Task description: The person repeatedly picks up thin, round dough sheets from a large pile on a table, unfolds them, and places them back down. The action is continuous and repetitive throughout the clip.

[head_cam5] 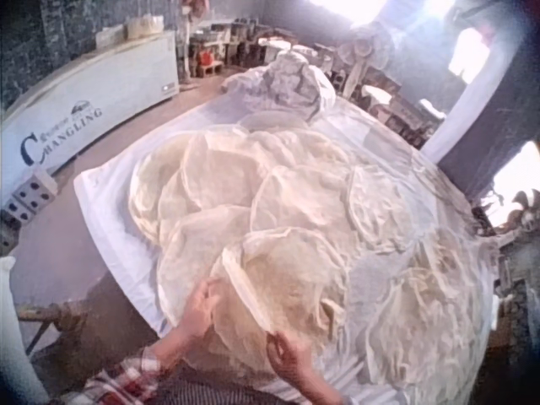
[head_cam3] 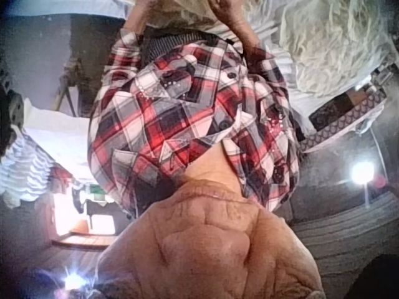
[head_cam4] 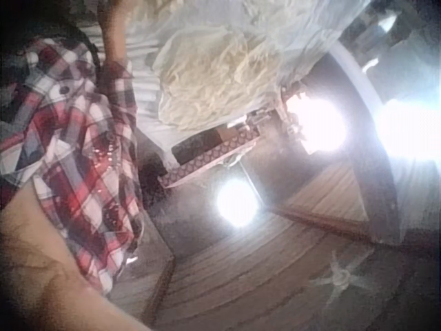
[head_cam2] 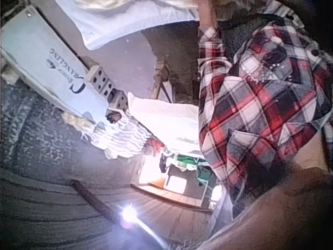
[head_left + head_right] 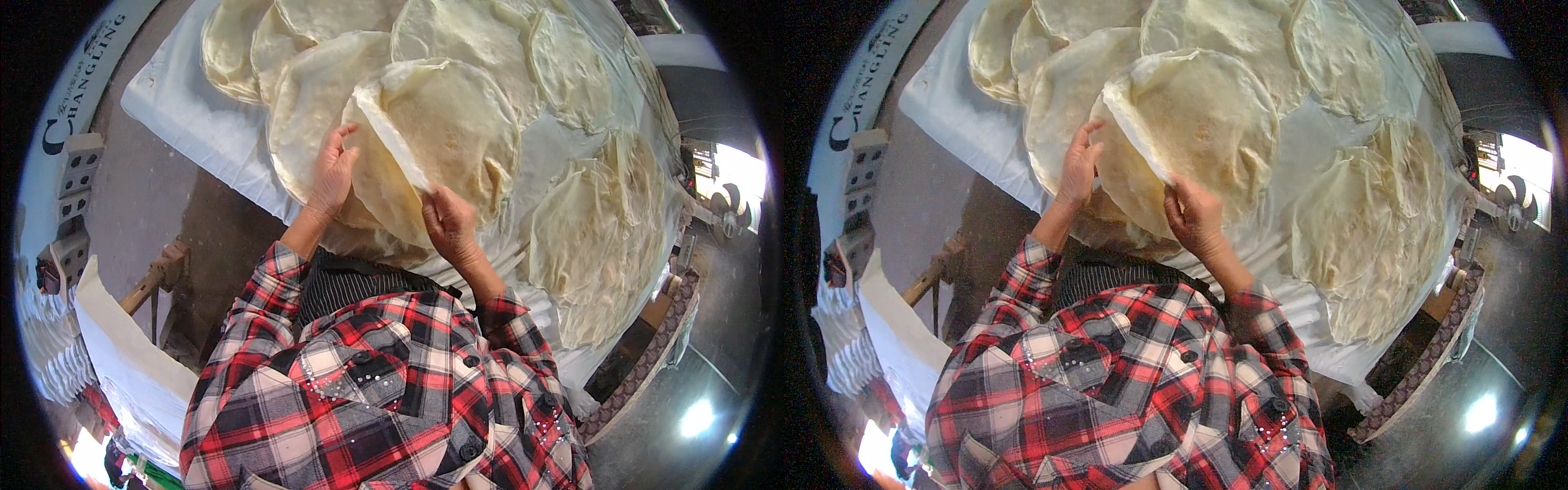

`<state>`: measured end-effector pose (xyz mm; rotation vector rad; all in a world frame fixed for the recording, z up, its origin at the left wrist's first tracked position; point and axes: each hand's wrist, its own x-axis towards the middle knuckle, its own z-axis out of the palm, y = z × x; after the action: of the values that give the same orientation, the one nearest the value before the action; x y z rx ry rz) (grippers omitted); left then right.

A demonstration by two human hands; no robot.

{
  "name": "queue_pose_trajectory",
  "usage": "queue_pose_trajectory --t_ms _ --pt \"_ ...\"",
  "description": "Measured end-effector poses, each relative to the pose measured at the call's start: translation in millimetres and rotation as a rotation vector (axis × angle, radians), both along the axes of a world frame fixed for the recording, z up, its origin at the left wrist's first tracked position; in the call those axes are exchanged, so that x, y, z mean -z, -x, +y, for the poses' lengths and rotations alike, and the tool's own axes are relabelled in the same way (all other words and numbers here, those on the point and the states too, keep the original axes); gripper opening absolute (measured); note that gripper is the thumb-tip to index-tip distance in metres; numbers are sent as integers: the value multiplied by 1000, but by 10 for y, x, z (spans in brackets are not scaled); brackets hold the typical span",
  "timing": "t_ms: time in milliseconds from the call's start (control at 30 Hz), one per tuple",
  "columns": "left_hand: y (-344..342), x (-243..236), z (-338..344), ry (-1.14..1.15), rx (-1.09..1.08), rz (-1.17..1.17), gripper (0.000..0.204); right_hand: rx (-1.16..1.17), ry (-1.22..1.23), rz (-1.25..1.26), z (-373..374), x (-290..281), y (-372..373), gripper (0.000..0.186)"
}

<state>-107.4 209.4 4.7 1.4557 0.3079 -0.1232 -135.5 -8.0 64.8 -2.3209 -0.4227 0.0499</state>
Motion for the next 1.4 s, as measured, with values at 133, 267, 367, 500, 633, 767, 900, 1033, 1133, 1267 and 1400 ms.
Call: queue_pose_trajectory --t_ms 133,267,367,500,633,767,900,1033,1133,1267,1400 --pt "112 53 -118 44 -23 -55 36 -73 -4 42 -73 -6 -44 20" --pt "56 -496 -162 238 0 176 38 -212 14 -160 56 -17 -21 28" --pt "49 -438 -110 339 44 197 40 -270 130 -197 111 -4 58 34" --pt "26 -374 66 465 128 232 45 -275 77 -117 105 -62 78 38" --pt "27 -355 78 507 120 231 49 -272 53 -60 65 -42 83 40" --pt "16 -388 99 533 144 219 46 -232 9 -10 52 -11 86 38" --pt "-1 -404 103 553 170 214 43 -103 -171 56 158 -46 -137 28" --pt "-29 -486 76 545 165 224 44 -8 -80 279 567 -337 -611 31" --pt "-17 -470 74 504 170 230 45 27 89 322 779 -342 -883 34" --pt "15 -470 79 493 158 233 47 56 16 362 801 -117 -978 31" --pt "16 -509 69 489 111 255 44 102 -180 513 666 31 -968 29"
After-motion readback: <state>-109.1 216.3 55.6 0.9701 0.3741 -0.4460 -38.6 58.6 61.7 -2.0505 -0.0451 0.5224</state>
